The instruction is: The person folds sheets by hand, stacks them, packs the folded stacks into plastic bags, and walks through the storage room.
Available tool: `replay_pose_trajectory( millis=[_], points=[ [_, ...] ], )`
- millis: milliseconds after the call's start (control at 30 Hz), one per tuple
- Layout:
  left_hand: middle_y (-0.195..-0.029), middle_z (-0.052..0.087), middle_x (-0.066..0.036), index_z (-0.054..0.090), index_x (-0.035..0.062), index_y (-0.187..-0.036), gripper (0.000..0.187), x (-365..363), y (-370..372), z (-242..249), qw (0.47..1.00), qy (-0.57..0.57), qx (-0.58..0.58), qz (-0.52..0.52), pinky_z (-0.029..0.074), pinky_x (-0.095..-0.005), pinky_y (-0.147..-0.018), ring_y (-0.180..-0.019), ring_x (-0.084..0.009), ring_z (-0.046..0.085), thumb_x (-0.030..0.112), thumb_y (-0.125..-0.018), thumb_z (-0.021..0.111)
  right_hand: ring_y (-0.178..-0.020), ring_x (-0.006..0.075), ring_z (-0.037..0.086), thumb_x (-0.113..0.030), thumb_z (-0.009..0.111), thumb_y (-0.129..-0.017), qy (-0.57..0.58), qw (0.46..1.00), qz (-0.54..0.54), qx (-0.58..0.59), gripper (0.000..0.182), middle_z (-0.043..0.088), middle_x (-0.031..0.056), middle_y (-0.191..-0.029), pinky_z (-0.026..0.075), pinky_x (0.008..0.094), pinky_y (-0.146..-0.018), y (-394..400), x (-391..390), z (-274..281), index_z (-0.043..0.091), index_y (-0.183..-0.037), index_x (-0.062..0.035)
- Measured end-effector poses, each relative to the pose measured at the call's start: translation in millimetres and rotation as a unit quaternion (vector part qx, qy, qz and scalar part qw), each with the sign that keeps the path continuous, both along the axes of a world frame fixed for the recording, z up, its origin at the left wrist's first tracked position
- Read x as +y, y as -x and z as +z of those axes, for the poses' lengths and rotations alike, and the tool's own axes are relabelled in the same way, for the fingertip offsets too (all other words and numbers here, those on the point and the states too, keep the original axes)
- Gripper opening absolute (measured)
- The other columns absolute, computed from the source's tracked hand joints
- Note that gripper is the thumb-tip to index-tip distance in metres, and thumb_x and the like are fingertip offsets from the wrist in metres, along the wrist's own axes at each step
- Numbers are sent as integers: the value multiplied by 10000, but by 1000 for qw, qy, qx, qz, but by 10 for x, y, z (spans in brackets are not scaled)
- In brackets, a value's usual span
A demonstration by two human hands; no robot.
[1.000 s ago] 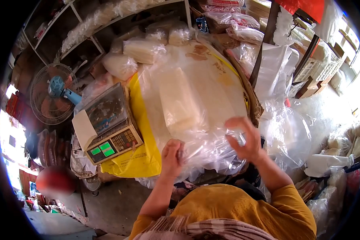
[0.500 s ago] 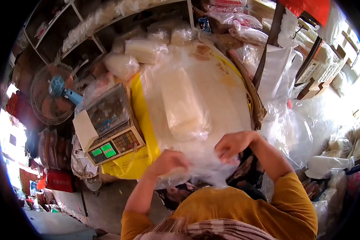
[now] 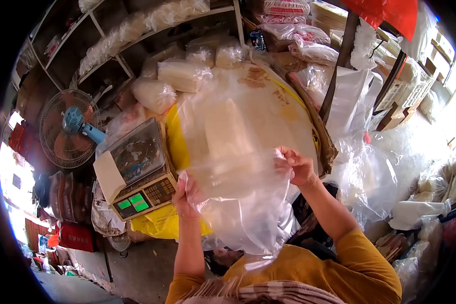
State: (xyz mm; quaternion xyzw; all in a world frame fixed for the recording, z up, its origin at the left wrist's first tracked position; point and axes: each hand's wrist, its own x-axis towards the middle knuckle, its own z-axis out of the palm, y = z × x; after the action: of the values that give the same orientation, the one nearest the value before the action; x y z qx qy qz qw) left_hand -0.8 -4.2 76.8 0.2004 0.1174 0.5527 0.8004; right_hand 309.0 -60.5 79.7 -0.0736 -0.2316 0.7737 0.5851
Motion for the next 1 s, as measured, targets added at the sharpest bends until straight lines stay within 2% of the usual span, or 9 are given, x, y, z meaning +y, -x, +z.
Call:
replay_pose_trajectory(
  millis=[167,267,367,533,600,767,867,933,1000],
  points=[
    [-639,584,-46,626,30,-993,273,426,-171,-818,864,7,496,88,472,-298,-552,-572,-175,576,64,-723,599,-485,117,493,-179,625,-810,165,902,-180,-356,202,539,49,-611,363,250,-426,72,275,-408,569,-865,7],
    [-1115,577,-98,471,45,-1251,559,677,93,-2128,867,-140,465,-113,505,-323,-720,-857,-223,600,395,-825,563,-448,136,495,-223,605,-840,170,738,-188,-625,218,538,44,-611,395,276,-413,310,245,-777,540,-873,-18],
    [-750,652,-126,620,-12,-802,253,311,-295,-1554,523,-222,819,84,482,-376,-603,-655,-237,625,231,-799,550,-424,142,500,-232,566,-874,138,714,-143,-671,214,553,47,-613,416,300,-411,290,229,-572,541,-840,-22],
    [-648,557,-35,572,36,-891,126,-151,-478,94,861,-26,507,0,399,-232,-489,-560,-97,523,120,-878,479,-517,115,545,-261,532,-911,158,916,-95,-355,243,616,47,-703,454,283,-470,-21,183,4,589,-859,-30],
    [-676,564,-22,572,30,-888,128,-112,-467,257,913,-40,404,-31,411,-238,-514,-584,-86,526,114,-877,476,-611,109,583,-264,520,-920,129,983,-47,-120,227,628,40,-781,495,270,-556,-129,351,276,596,-929,-51],
    [-809,607,-60,575,2,-931,197,217,-627,264,963,-78,236,-102,469,-274,-660,-729,-167,596,4,-769,463,-878,163,612,-205,548,-890,-61,985,-159,-4,280,629,53,-1027,518,350,-776,-250,781,215,566,-1123,-49],
    [-937,628,-117,565,-5,-969,232,614,-524,458,994,90,46,-47,518,-354,-746,-849,-245,611,68,-762,490,-932,196,603,-296,605,-850,27,979,-203,-15,406,613,97,-1083,505,362,-805,-163,809,76,547,-1156,-36],
    [-968,625,-117,561,-4,-1015,260,886,-451,543,989,11,91,-114,503,-337,-798,-889,-238,608,99,-783,506,-961,196,594,-343,626,-831,79,972,-219,-26,475,608,108,-1095,496,354,-827,-83,765,134,534,-1178,-32],
    [-999,620,-108,560,-11,-1063,295,1018,-552,621,974,-45,175,-136,489,-310,-806,-899,-208,601,114,-799,515,-993,182,584,-247,610,-844,-115,965,-227,-68,384,598,61,-1126,494,355,-855,-50,957,1,539,-1183,-80]
  ],
)
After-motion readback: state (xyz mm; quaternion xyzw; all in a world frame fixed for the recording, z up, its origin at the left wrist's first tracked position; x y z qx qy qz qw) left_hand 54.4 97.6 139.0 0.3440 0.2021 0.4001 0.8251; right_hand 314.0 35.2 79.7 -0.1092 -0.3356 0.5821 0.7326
